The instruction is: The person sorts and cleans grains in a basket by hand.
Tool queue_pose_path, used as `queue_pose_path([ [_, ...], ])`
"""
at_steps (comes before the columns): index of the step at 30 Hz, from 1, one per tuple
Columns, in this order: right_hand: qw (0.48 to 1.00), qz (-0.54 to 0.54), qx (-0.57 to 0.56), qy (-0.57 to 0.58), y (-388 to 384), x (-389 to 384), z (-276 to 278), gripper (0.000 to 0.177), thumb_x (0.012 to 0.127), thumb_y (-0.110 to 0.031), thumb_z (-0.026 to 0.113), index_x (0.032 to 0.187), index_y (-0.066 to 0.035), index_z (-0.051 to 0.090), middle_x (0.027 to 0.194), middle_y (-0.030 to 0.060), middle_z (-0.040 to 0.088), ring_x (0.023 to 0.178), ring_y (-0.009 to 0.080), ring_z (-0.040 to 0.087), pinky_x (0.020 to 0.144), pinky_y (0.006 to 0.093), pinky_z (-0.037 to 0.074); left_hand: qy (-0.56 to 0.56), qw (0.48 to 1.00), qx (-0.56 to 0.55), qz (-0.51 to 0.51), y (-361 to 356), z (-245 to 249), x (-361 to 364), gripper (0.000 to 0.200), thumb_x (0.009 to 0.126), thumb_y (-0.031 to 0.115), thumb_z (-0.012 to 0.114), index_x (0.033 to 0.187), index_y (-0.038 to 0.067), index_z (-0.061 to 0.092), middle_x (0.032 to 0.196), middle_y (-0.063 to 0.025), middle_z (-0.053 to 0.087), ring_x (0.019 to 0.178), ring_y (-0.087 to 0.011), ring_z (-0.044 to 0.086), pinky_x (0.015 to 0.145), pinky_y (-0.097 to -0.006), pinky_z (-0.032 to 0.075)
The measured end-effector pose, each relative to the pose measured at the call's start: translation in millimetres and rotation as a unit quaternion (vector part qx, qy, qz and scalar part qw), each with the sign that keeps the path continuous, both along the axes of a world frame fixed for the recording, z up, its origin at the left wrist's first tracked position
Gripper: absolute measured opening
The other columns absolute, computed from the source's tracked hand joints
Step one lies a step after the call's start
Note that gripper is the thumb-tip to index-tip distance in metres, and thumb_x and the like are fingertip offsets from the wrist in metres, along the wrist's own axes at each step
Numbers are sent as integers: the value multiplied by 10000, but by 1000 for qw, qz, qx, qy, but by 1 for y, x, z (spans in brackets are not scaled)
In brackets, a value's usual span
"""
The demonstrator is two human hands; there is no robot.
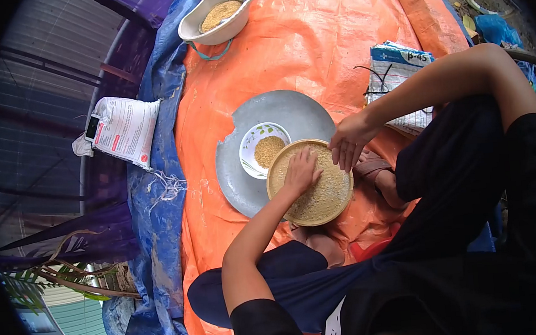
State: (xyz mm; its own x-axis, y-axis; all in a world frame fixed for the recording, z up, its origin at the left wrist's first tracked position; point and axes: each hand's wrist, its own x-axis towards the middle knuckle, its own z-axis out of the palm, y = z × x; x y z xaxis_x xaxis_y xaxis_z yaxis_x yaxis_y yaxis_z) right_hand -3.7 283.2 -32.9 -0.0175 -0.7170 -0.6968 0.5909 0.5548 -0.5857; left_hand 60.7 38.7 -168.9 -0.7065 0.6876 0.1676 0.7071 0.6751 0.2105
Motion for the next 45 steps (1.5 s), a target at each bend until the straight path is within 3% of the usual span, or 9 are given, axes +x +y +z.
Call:
queue_pose_path([
  [2, 1000, 8, 13, 14, -1, -2, 1, 485, 992, -309, 357, 1191, 111, 496, 1167, 290, 586, 1118, 337, 598, 969, 406, 485, 41, 999, -8, -27, 2, 1, 14, 326, 830, 253, 619, 1058, 26, 564, 1091, -152, 550, 1037, -289, 549, 868, -379, 455],
  [9, 1000, -11, -8, -21, -15, -10, 3, 636, 936, -491, 436, 1157, 99, 518, 1160, 281, 590, 1104, 342, 600, 968, 402, 477, -78, 991, -50, -99, 1, -6, 24, 66, 807, 74, 521, 825, 28, 565, 848, -115, 558, 850, -264, 600, 749, -362, 506],
  [21, 999, -27, -1, -16, -44, -24, -7, 744, 898, -623, 432, 1118, 76, 559, 1151, 265, 596, 1084, 337, 607, 967, 398, 467, -107, 994, -22, 9, -11, 6, 19, 66, 833, 71, 525, 814, 9, 512, 828, -162, 556, 795, -349, 616, 654, -435, 507],
  [27, 999, -25, -17, -39, -48, -33, -17, 875, 864, -697, 400, 1188, 111, 491, 1226, 299, 531, 1180, 370, 531, 1023, 421, 430, -140, 988, 49, 47, -16, 20, 11, 55, 826, 68, 523, 802, 21, 535, 782, -177, 584, 767, -365, 621, 657, -455, 499],
  [29, 998, -43, -15, -37, -48, -36, -20, 898, 872, -720, 344, 1187, 108, 493, 1222, 307, 530, 1179, 376, 532, 1011, 426, 435, -161, 981, 75, 82, -15, 25, 6, 84, 831, 84, 582, 899, 35, 589, 851, -185, 627, 805, -370, 626, 694, -456, 496],
  [35, 995, -97, 32, -14, -39, -43, -32, 958, 883, -715, 303, 1330, 130, 365, 1376, 351, 378, 1294, 387, 431, 1072, 438, 381, -160, 950, 229, 139, 5, 81, -19, 105, 800, 16, 668, 900, -8, 644, 793, -165, 675, 710, -285, 681, 638, -348, 525],
  [39, 992, -123, 22, -22, -35, -37, -25, 944, 889, -717, 276, 1281, 131, 418, 1276, 335, 484, 1203, 382, 520, 1041, 439, 419, -210, 901, 349, 148, 31, 128, -21, 94, 841, -32, 621, 931, -44, 647, 794, -105, 703, 738, -153, 697, 677, -268, 560],
  [42, 989, -126, -35, -68, -35, -35, -22, 886, 922, -677, 227, 1218, 128, 448, 1289, 347, 475, 1250, 391, 481, 1052, 455, 405, -211, 905, 349, 122, 43, 150, -21, 94, 843, -18, 617, 930, -16, 651, 793, -120, 705, 742, -166, 706, 655, -265, 546],
  [45, 987, -110, -79, -85, -36, -35, -24, 912, 919, -685, 185, 1217, 128, 471, 1167, 315, 561, 1159, 363, 559, 1011, 446, 453, -197, 909, 350, 109, 47, 151, -22, 107, 852, -13, 605, 945, -12, 657, 785, -120, 705, 738, -171, 708, 650, -262, 546],
])
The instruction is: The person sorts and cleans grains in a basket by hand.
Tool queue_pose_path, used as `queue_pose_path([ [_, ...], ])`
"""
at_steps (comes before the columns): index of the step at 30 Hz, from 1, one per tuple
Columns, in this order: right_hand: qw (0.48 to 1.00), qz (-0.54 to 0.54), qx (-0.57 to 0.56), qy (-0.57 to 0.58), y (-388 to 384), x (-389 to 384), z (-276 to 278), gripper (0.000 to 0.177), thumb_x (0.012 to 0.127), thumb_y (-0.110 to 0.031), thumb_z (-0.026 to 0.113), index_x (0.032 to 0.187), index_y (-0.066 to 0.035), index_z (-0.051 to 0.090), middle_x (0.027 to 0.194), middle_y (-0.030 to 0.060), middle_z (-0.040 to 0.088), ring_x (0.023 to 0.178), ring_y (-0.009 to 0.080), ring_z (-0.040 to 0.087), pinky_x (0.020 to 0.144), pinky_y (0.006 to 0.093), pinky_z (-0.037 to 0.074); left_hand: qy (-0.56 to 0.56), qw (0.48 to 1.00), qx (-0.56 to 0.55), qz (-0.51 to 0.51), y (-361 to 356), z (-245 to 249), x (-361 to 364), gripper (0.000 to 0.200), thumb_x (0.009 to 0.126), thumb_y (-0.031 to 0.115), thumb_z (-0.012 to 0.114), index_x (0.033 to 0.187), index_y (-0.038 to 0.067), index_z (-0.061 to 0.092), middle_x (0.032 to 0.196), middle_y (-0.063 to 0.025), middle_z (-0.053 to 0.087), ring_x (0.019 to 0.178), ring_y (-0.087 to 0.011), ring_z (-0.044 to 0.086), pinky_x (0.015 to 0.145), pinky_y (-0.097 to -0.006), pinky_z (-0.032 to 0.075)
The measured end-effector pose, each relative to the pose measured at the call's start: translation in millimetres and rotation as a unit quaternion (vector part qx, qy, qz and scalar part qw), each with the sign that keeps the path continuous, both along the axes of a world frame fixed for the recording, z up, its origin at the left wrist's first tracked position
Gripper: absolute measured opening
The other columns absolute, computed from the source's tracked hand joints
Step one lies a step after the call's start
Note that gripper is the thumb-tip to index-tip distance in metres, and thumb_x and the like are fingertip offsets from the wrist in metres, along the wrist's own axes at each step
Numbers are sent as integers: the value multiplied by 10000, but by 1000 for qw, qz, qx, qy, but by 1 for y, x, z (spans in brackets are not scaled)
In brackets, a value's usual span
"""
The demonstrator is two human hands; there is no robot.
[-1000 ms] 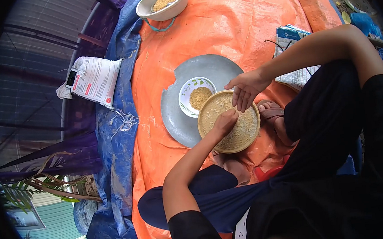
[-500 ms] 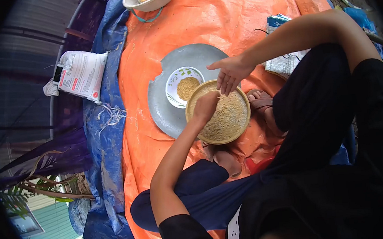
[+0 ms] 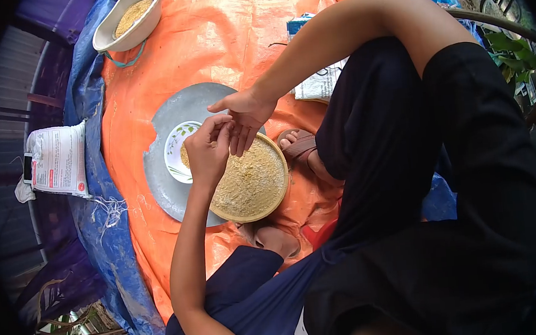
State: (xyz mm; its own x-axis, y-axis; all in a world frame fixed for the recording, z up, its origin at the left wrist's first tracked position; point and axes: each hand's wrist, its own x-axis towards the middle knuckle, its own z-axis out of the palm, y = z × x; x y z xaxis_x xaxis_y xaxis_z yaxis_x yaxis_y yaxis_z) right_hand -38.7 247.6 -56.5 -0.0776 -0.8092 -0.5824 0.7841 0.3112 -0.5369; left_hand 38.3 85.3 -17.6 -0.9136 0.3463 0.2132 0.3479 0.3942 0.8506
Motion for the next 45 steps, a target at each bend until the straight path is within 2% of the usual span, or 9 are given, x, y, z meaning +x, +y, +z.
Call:
queue_pose_path([
  [10, 999, 23, 4, -31, 4, 8, 9, 864, 951, -617, 148, 1175, 141, 496, 1215, 339, 534, 1180, 386, 545, 1017, 447, 451, 43, 993, -105, -11, -4, 5, 2, 316, 897, 83, 611, 1208, 94, 556, 700, -110, 676, 586, -201, 667, 507, -302, 489],
  [13, 999, 17, 3, -46, 2, 8, 10, 871, 954, -605, 159, 1199, 170, 474, 1230, 346, 523, 1195, 393, 531, 1031, 449, 437, 64, 991, -117, 10, -8, 9, -3, 260, 906, 108, 612, 1161, 90, 564, 662, -100, 658, 562, -206, 653, 503, -315, 477],
  [16, 999, 27, 13, -33, 0, 9, 13, 830, 955, -586, 156, 1117, 125, 554, 1121, 305, 600, 1086, 365, 608, 981, 436, 472, 70, 991, -110, 32, -13, 8, -8, 199, 917, 113, 602, 1112, 85, 580, 630, -95, 639, 546, -193, 642, 496, -308, 459],
  [19, 999, 23, 5, -43, 2, 7, 13, 867, 957, -600, 173, 1199, 178, 469, 1236, 346, 519, 1208, 383, 524, 1029, 447, 438, 44, 992, -116, 26, -11, 11, -5, 159, 925, 119, 593, 1079, 80, 597, 592, -85, 615, 520, -180, 620, 484, -303, 438],
  [27, 998, 35, 2, -54, 2, 8, 15, 740, 968, -492, 217, 1174, 161, 496, 1220, 334, 538, 1174, 386, 552, 1009, 443, 456, -1, 991, -113, 76, -15, 5, -9, 139, 959, 166, 541, 1054, 88, 605, 535, -73, 547, 466, -177, 557, 460, -317, 403],
  [34, 999, 33, 3, -26, 2, 8, 10, 632, 964, -395, 225, 1130, 134, 527, 1208, 336, 544, 1160, 390, 560, 1003, 441, 462, 62, 987, -144, -45, 1, 4, 3, 174, 919, 113, 583, 1092, 95, 572, 559, -90, 497, 476, -218, 523, 462, -352, 381],
  [35, 998, 34, -2, -49, 2, 7, 5, 674, 969, -437, 226, 1156, 146, 508, 1208, 337, 543, 1168, 389, 555, 1007, 438, 459, 40, 989, -139, -37, -1, 8, 3, 154, 946, 110, 548, 1092, 67, 576, 577, -47, 481, 501, -123, 432, 481, -306, 344],
  [42, 996, 52, 12, -67, 2, 7, 13, 745, 974, -508, 252, 1194, 167, 478, 1227, 334, 530, 1180, 378, 547, 1011, 436, 456, 76, 982, -145, 98, -23, -4, -15, 118, 951, 123, 509, 1017, 50, 573, 611, -136, 560, 528, -269, 546, 501, -395, 379],
  [45, 995, 73, 24, -58, 3, 5, 13, 701, 976, -471, 285, 1198, 166, 476, 1232, 328, 529, 1173, 376, 551, 1003, 433, 463, 78, 971, -221, 50, -51, -46, -16, 117, 924, 122, 526, 954, 33, 595, 755, -159, 620, 673, -318, 611, 605, -414, 450],
])
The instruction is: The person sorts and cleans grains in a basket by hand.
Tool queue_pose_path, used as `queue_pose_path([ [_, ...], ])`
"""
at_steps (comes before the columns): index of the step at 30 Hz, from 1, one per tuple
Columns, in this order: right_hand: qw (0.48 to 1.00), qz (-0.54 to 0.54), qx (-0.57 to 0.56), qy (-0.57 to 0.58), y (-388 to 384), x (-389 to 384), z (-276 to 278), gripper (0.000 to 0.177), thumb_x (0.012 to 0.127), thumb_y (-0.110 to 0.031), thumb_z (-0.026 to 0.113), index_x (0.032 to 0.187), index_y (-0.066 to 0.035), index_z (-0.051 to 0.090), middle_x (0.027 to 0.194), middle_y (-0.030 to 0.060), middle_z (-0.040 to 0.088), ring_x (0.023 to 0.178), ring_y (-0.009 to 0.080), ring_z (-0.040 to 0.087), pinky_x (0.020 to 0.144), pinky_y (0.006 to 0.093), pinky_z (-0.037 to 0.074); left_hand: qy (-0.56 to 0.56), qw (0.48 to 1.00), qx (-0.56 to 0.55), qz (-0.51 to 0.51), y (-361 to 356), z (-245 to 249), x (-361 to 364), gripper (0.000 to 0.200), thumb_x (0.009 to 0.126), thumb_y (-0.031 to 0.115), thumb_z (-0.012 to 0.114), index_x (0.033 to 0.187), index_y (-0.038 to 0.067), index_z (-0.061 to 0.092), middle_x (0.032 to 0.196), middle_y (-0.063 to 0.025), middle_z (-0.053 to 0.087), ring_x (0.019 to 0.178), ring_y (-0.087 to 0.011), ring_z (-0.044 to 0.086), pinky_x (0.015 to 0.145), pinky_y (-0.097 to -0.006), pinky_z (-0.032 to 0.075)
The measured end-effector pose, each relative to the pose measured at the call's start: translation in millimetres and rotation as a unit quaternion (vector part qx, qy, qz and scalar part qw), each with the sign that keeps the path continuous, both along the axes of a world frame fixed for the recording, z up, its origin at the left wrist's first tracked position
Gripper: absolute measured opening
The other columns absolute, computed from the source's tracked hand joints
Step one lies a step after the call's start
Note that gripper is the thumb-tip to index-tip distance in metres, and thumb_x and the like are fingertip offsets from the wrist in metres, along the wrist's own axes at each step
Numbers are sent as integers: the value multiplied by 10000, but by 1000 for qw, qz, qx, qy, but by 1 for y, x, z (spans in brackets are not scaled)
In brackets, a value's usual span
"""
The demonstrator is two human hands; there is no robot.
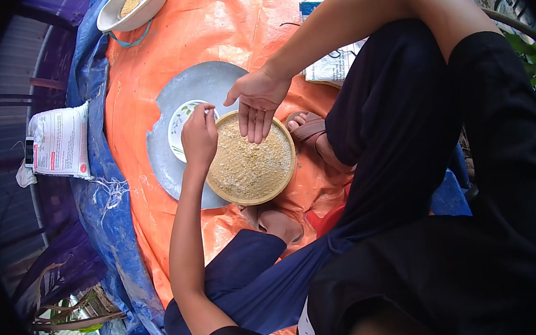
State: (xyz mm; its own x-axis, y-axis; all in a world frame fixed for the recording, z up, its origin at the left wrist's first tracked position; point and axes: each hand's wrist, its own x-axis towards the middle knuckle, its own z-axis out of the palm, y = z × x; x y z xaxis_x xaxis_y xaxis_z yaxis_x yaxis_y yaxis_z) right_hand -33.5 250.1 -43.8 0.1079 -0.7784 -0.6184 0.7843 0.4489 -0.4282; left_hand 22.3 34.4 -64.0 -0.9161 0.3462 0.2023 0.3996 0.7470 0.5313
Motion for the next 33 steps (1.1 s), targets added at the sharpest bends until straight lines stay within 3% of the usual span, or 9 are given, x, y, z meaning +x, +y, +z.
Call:
queue_pose_path([
  [2, 1000, 0, 16, 23, 2, -2, -1, 687, 970, -464, 299, 1157, 161, 512, 1167, 324, 568, 1113, 373, 589, 978, 431, 480, -43, 998, -43, -10, -13, -24, 7, 105, 883, 116, 576, 917, 25, 617, 875, -145, 631, 793, -333, 625, 710, -412, 483],
  [5, 997, 19, 54, 43, 6, -2, -5, 667, 965, -444, 311, 1140, 161, 529, 1130, 318, 591, 1080, 369, 610, 961, 426, 490, -122, 990, -66, -23, -30, -58, 21, 113, 857, 112, 614, 936, 33, 628, 898, -132, 614, 827, -330, 619, 730, -406, 487],
  [10, 994, 76, 66, 48, 4, 7, -6, 638, 960, -425, 330, 1156, 147, 533, 1131, 299, 602, 1059, 365, 622, 938, 418, 501, -70, 988, -129, -53, -32, -83, 35, 155, 815, 119, 667, 956, 57, 651, 961, -104, 594, 910, -294, 604, 776, -407, 495],
  [16, 991, 110, 34, 66, -3, 5, -9, 650, 939, -433, 394, 1179, 162, 499, 1186, 326, 562, 1119, 372, 591, 967, 432, 482, -24, 994, -91, -53, -21, -97, 29, 171, 808, 127, 675, 966, 65, 653, 1025, -82, 594, 962, -276, 596, 807, -392, 493],
  [19, 992, 106, 40, 58, -2, 5, -11, 670, 933, -458, 414, 1164, 164, 505, 1162, 323, 576, 1084, 382, 609, 949, 432, 492, 2, 994, -76, -76, -17, -103, 22, 123, 806, 117, 653, 910, 53, 647, 967, -91, 615, 929, -281, 600, 798, -393, 496],
  [22, 991, 114, 44, 62, 2, 5, -8, 680, 932, -472, 413, 1163, 160, 507, 1156, 317, 579, 1081, 377, 610, 947, 430, 495, 30, 994, -91, -57, -12, -115, 15, 67, 827, 109, 603, 832, 43, 617, 846, -105, 595, 814, -290, 611, 700, -400, 510],
  [25, 990, 101, 65, 79, 7, 6, -6, 638, 951, -452, 374, 1113, 139, 554, 1076, 285, 627, 1014, 351, 644, 910, 415, 518, 19, 993, -109, -40, -6, -118, 11, 75, 833, 98, 591, 807, 28, 597, 843, -123, 593, 816, -300, 611, 704, -408, 507],
  [33, 987, 62, 106, 99, 13, 2, -15, 694, 959, -481, 343, 1143, 165, 516, 1132, 312, 593, 1074, 355, 617, 948, 418, 504, 18, 992, -111, -60, -1, -80, 2, 101, 870, 128, 585, 897, 34, 562, 893, -123, 556, 813, -302, 608, 673, -414, 502],
])
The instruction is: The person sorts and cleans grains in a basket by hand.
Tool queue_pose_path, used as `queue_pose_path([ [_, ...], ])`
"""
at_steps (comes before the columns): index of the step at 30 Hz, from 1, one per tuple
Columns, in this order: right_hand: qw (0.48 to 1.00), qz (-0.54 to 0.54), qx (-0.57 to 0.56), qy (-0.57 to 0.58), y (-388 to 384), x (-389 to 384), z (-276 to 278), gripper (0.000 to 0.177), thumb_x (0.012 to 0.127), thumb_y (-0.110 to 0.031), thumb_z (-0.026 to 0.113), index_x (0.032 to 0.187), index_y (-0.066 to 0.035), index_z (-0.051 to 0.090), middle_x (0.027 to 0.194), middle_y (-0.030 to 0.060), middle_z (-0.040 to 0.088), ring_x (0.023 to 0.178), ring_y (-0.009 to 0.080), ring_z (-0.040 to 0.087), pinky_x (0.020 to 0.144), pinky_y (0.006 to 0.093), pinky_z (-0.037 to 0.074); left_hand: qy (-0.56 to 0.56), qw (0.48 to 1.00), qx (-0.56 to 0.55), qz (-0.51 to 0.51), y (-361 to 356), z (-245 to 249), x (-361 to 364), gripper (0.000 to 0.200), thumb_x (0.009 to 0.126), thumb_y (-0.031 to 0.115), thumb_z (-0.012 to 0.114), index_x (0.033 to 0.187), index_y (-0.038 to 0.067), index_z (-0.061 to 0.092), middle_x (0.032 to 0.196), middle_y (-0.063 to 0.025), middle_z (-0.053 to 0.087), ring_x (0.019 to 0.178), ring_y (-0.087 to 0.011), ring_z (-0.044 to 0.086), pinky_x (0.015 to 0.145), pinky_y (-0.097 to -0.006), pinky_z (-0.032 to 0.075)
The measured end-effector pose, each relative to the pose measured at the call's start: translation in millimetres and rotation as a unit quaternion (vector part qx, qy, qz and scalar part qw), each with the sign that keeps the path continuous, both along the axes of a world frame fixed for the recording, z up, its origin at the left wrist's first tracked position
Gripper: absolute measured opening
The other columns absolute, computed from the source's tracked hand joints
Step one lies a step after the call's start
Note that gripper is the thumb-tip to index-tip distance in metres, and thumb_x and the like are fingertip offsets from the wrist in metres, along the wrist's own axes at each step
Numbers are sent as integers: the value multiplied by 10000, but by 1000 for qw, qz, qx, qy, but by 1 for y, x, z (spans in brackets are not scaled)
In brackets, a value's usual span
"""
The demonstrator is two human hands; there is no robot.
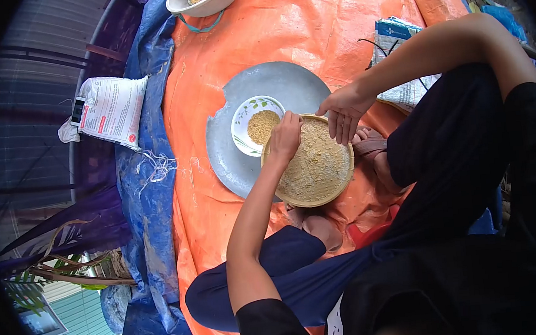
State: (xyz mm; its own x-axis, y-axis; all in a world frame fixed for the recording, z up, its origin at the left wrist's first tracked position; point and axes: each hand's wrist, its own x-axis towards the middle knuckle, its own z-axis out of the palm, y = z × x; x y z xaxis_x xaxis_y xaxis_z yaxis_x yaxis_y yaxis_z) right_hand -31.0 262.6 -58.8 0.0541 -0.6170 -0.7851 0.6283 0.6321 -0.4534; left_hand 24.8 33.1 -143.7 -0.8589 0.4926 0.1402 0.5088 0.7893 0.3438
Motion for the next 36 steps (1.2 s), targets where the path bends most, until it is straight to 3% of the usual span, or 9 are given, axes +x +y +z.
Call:
queue_pose_path([
  [4, 998, -19, 64, 0, 0, -6, -13, 800, 973, -533, 269, 1305, 191, 352, 1331, 368, 418, 1267, 396, 457, 1051, 448, 421, -20, 995, 94, 7, 18, 51, -7, 117, 878, 133, 609, 917, 35, 558, 874, -128, 549, 760, -305, 618, 636, -399, 496],
  [8, 993, -107, 39, -41, -1, -9, -21, 799, 984, -529, 207, 1294, 193, 349, 1324, 371, 420, 1258, 406, 461, 1055, 459, 415, -34, 986, 162, -7, 37, 78, 4, 119, 872, 111, 632, 933, 30, 571, 864, -126, 555, 735, -276, 630, 621, -375, 491],
  [10, 991, -125, -12, -41, -3, -8, -16, 784, 993, -512, 172, 1279, 192, 364, 1319, 371, 425, 1251, 409, 467, 1058, 457, 411, -32, 983, 181, -19, 42, 78, 11, 115, 882, 149, 607, 925, 47, 575, 860, -120, 554, 729, -320, 609, 603, -413, 480],
  [13, 995, -97, -32, -6, -6, -6, -17, 687, 1013, -435, 198, 1236, 177, 415, 1266, 357, 483, 1205, 388, 518, 1042, 451, 431, -6, 978, 206, -4, 42, 69, 11, 109, 888, 146, 591, 938, 49, 581, 869, -126, 553, 760, -321, 604, 625, -419, 474],
  [17, 997, -63, 2, 46, -3, -5, -17, 575, 1016, -355, 293, 1195, 165, 459, 1221, 341, 527, 1162, 371, 561, 1003, 447, 469, 2, 981, 149, 122, 33, 13, 17, 179, 890, 140, 584, 1025, 23, 579, 998, -144, 545, 936, -297, 578, 760, -399, 462],
  [20, 997, -39, 15, 67, -2, -7, -22, 513, 1009, -308, 343, 1179, 158, 475, 1216, 338, 533, 1149, 366, 572, 972, 437, 496, 108, 994, -10, 18, 22, -29, 39, 237, 863, 146, 601, 1058, 16, 565, 1025, -144, 540, 1008, -302, 547, 819, -387, 446],
  [24, 995, -27, 17, 99, -2, -3, -21, 486, 1002, -287, 379, 1083, 162, 543, 1070, 317, 617, 1012, 350, 649, 883, 425, 548, 46, 987, -127, -88, 15, -49, 57, 203, 787, 93, 571, 979, 28, 561, 980, -118, 543, 941, -263, 549, 795, -360, 454],
  [30, 994, 24, 45, 95, -9, -2, -19, 495, 980, -296, 418, 1166, 157, 492, 1173, 323, 569, 1090, 353, 611, 934, 416, 526, -59, 974, -187, -112, 17, -39, 53, 222, 772, 67, 546, 989, 23, 558, 984, -125, 552, 940, -256, 554, 802, -353, 450],
  [36, 994, 42, 40, 93, -12, -5, -17, 519, 986, -316, 396, 1181, 157, 482, 1188, 327, 559, 1104, 349, 604, 952, 411, 516, 128, 986, -106, -10, 21, -31, 60, 341, 791, 129, 592, 1097, -8, 529, 1146, -180, 532, 1064, -298, 530, 873, -386, 428],
])
